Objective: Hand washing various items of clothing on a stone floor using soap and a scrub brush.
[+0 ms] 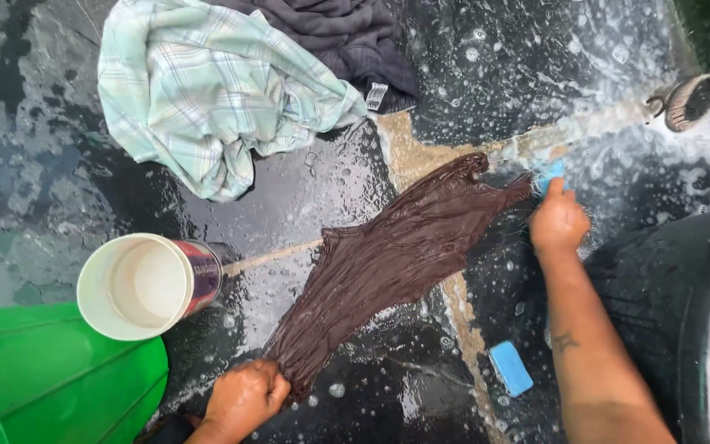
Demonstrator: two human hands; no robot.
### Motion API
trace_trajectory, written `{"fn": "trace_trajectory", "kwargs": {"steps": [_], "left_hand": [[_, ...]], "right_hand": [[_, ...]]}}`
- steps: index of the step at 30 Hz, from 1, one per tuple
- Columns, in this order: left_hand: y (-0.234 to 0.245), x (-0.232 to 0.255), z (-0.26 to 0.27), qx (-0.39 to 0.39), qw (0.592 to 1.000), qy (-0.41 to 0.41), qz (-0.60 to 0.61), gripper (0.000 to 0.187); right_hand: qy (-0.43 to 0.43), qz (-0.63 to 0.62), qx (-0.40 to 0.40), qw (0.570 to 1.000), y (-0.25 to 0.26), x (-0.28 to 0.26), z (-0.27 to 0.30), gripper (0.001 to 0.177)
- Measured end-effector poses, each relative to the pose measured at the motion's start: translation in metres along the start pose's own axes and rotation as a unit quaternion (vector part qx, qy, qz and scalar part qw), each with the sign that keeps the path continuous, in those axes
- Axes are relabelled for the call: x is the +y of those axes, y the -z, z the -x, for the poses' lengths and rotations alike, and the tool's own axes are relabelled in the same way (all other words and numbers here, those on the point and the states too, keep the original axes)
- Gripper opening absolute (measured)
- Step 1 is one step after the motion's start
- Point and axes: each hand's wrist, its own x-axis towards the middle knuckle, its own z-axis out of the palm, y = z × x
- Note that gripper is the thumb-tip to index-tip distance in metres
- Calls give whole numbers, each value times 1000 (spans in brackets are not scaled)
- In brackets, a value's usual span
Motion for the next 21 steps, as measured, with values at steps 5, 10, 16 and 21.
{"fn": "trace_trajectory", "kwargs": {"steps": [5,10,16,21], "left_hand": [[2,5,2,-1,1000,3,9,21],[12,2,-2,-21,1000,-17,5,24],[43,22,-14,-90,993,-31,-67,29],[78,84,-66,33,992,88,-83,88]], "right_hand": [[-20,-232,-122,965,79,-227,138,20],[207,-433,-168,861,160,-325,232,6],[117,-92,68,987,44,-137,112,16],[-114,-131,-124,977,153,-58,139,29]]}}
